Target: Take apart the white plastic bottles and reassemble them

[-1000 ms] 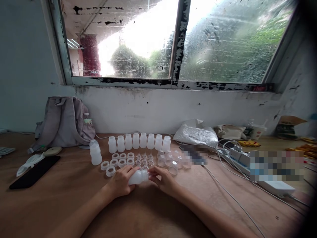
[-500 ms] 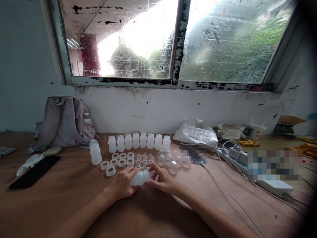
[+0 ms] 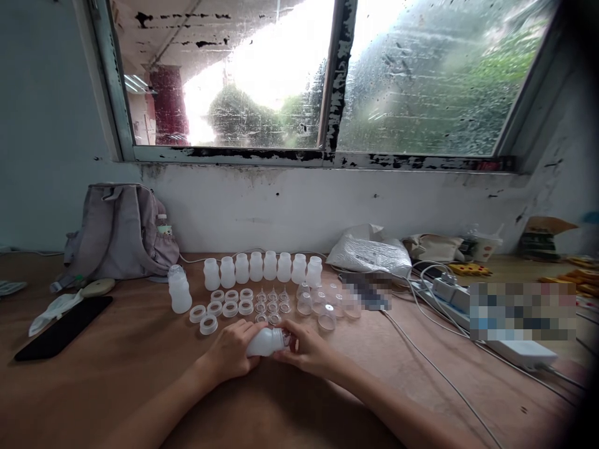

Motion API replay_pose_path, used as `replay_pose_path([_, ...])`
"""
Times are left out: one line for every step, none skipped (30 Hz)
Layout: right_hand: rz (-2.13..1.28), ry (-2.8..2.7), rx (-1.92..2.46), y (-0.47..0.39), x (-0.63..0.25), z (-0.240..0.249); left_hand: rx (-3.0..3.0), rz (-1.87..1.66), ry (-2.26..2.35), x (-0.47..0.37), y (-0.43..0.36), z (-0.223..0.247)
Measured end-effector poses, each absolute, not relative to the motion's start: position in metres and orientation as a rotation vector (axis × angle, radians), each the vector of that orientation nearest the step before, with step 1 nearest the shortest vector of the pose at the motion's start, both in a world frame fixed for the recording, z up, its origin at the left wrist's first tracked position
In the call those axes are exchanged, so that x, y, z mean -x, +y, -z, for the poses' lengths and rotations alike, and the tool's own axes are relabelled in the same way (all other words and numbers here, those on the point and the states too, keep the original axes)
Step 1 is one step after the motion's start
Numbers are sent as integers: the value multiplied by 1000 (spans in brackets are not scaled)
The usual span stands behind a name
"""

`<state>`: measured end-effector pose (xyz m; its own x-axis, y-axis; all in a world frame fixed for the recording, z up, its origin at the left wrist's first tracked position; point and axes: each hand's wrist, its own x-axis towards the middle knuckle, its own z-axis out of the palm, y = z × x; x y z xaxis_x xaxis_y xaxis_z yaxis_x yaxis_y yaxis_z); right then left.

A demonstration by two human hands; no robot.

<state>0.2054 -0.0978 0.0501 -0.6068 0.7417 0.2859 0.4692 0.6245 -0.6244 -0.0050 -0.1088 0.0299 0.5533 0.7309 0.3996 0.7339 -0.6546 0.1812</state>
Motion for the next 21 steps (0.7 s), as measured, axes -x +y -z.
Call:
replay_pose_path([-664,-2303,973,-99,-204,-50,2773,692,-1293,6,-109,-30])
replay_pose_path([-677,-2284,1004,-100,-203,-49,2781,679,-1279,6,-109,-29])
replay_pose_path([-732,-2262,1042,-100,-202,-48,2786,665,-1259,6,-109,-29])
replay_pose_path([-829,-2231,1086,-100,-201,-47,2784,651,-1233,5,-109,-28])
replay_pose_path([-961,-2183,1131,-100,-200,-45,2773,641,-1206,5,-110,-28])
replay_pose_path([-1106,-2118,1165,-100,-199,-44,2751,637,-1183,3,-111,-28])
replay_pose_path([-1243,-2046,1188,-99,-199,-43,2723,636,-1165,2,-112,-28])
replay_pose_path([-1355,-1983,1204,-98,-199,-43,2690,641,-1156,0,-113,-28])
replay_pose_path([-1435,-1941,1215,-96,-199,-43,2662,648,-1154,-2,-114,-29])
replay_pose_path([-1490,-1922,1222,-95,-200,-45,2643,658,-1158,-4,-114,-29])
replay_pose_path([-1522,-1920,1224,-94,-201,-47,2635,672,-1167,-5,-115,-30])
replay_pose_path([-1536,-1922,1214,-93,-202,-50,2640,698,-1184,-7,-116,-32])
replay_pose_path([-1533,-1917,1186,-92,-203,-53,2651,746,-1219,-8,-117,-33])
replay_pose_path([-1513,-1911,1133,-92,-204,-57,2672,814,-1270,-9,-118,-36])
replay_pose_path([-1479,-1911,1072,-92,-205,-60,2705,895,-1337,-10,-119,-39])
replay_pose_path([-1429,-1923,1016,-92,-206,-63,2750,975,-1414,-11,-120,-42])
replay_pose_path([-1372,-1948,973,-92,-206,-65,2814,1037,-1493,-12,-122,-46])
replay_pose_path([-1306,-1979,948,-93,-207,-65,2894,1072,-1565,-12,-124,-50])
replay_pose_path([-1229,-2008,937,-93,-207,-65,2981,1077,-1621,-13,-126,-54])
replay_pose_path([-1149,-2026,939,-94,-207,-63,3060,1065,-1659,-14,-128,-57])
replay_pose_path([-1078,-2028,945,-94,-206,-61,3110,1055,-1677,-15,-130,-60])
